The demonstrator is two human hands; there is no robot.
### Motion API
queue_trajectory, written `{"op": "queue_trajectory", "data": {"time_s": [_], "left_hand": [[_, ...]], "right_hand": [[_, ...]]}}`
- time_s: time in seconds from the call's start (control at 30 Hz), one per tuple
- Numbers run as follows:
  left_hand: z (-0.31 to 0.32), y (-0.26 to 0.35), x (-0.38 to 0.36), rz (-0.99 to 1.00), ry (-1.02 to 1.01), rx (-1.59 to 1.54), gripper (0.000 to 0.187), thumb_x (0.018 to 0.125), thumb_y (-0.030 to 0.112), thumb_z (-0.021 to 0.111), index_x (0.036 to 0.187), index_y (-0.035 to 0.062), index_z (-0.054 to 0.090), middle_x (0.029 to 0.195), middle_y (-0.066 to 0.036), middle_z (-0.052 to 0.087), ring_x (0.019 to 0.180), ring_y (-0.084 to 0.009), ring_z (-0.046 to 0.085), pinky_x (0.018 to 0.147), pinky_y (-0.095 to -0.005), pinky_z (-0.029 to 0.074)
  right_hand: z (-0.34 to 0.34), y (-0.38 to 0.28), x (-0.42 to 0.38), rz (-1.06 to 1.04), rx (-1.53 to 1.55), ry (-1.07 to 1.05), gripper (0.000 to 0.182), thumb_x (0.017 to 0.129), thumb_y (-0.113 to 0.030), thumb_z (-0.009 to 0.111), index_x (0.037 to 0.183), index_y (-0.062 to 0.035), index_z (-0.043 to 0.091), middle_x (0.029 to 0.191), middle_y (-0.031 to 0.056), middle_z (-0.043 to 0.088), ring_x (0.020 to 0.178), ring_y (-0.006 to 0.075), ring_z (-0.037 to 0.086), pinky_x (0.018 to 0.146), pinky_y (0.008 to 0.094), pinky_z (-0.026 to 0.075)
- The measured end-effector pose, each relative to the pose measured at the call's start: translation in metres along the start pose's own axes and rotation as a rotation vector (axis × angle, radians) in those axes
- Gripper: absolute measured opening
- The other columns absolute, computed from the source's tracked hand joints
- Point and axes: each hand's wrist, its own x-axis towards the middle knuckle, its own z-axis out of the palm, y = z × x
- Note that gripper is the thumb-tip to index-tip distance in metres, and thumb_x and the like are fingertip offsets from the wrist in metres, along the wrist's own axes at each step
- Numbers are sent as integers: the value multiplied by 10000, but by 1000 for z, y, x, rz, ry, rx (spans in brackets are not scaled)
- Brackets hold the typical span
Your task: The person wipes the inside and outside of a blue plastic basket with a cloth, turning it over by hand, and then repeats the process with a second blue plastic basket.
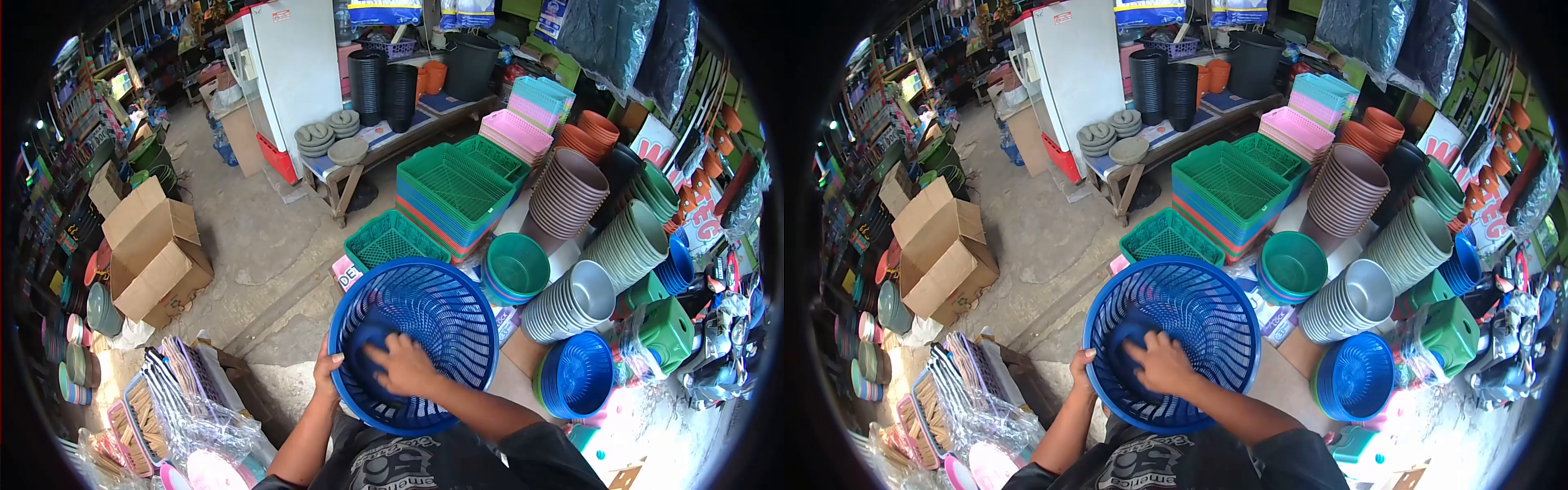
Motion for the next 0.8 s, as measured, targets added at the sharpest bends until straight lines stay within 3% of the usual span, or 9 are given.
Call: {"op": "queue_trajectory", "data": {"time_s": [0.1, 0.17, 0.23, 0.37, 0.43, 0.5, 0.53, 0.67, 0.8], "left_hand": [[5, 1, -3, 37, -8, 9, 817, 636, 246, 578, 1369, -28, 345, 1291, -184, 502, 1176, -300, 500, 1040, -391, 369], [15, 1, -2, 86, 5, 23, 816, 635, 245, 576, 1368, -30, 346, 1284, -184, 507, 1164, -298, 508, 1035, -386, 373], [17, 0, -1, 138, 10, 36, 815, 635, 243, 575, 1367, -31, 347, 1276, -183, 513, 1153, -295, 516, 1029, -382, 378], [8, 3, 7, 88, -9, 38, 815, 639, 247, 579, 1368, -32, 344, 1277, -179, 509, 1144, -286, 515, 1022, -385, 380], [8, 4, 7, 81, -13, 32, 817, 640, 249, 581, 1369, -33, 342, 1279, -179, 506, 1146, -284, 512, 1021, -389, 381], [17, 12, 2, 176, 42, 50, 820, 639, 252, 581, 1370, -33, 342, 1287, -181, 498, 1160, -287, 502, 1025, -399, 376], [14, 12, 3, 188, 19, 57, 826, 637, 246, 587, 1374, -32, 338, 1291, -181, 494, 1169, -291, 496, 1034, -400, 366], [21, 8, 9, 186, 15, 61, 832, 636, 237, 594, 1379, -31, 331, 1294, -183, 489, 1176, -293, 491, 1042, -400, 356], [25, 8, 11, 265, 7, 168, 838, 628, 225, 606, 1378, -32, 332, 1295, -185, 485, 1176, -288, 491, 1043, -392, 352]], "right_hand": [[-7, 14, -2, 155, 94, -4, 555, 782, -308, 649, 1297, -183, 486, 1086, 184, 486, 1014, 367, 506, 809, 482, 482], [-4, 40, 9, 522, 55, 171, 591, 788, -316, 638, 1326, -156, 455, 1087, 182, 495, 968, 360, 531, 773, 474, 493], [8, 42, 8, 555, -33, 169, 602, 783, -312, 635, 1330, -145, 447, 1086, 185, 493, 968, 361, 519, 767, 468, 487], [3, -3, -19, -24, 45, -148, 622, 775, -254, 662, 1355, -220, 440, 1097, 187, 487, 1022, 359, 502, 858, 464, 451], [-3, 17, -19, 99, 105, -113, 617, 776, -291, 684, 1346, -240, 453, 1107, 185, 499, 1028, 345, 521, 848, 463, 452], [-16, 39, -11, 488, 23, -87, 639, 767, -317, 704, 1347, -216, 455, 1112, 177, 517, 1032, 335, 536, 842, 453, 452], [0, 57, -13, 528, -41, 81, 667, 766, -316, 703, 1345, -113, 443, 1099, 191, 529, 979, 332, 566, 793, 438, 467], [6, 13, -17, 374, -46, -218, 732, 768, -332, 693, 1374, -66, 377, 1127, 249, 525, 973, 388, 587, 830, 453, 493], [21, 24, -14, 347, 148, -183, 698, 759, -309, 678, 1348, -56, 401, 1102, 252, 565, 994, 392, 598, 870, 442, 478]]}}
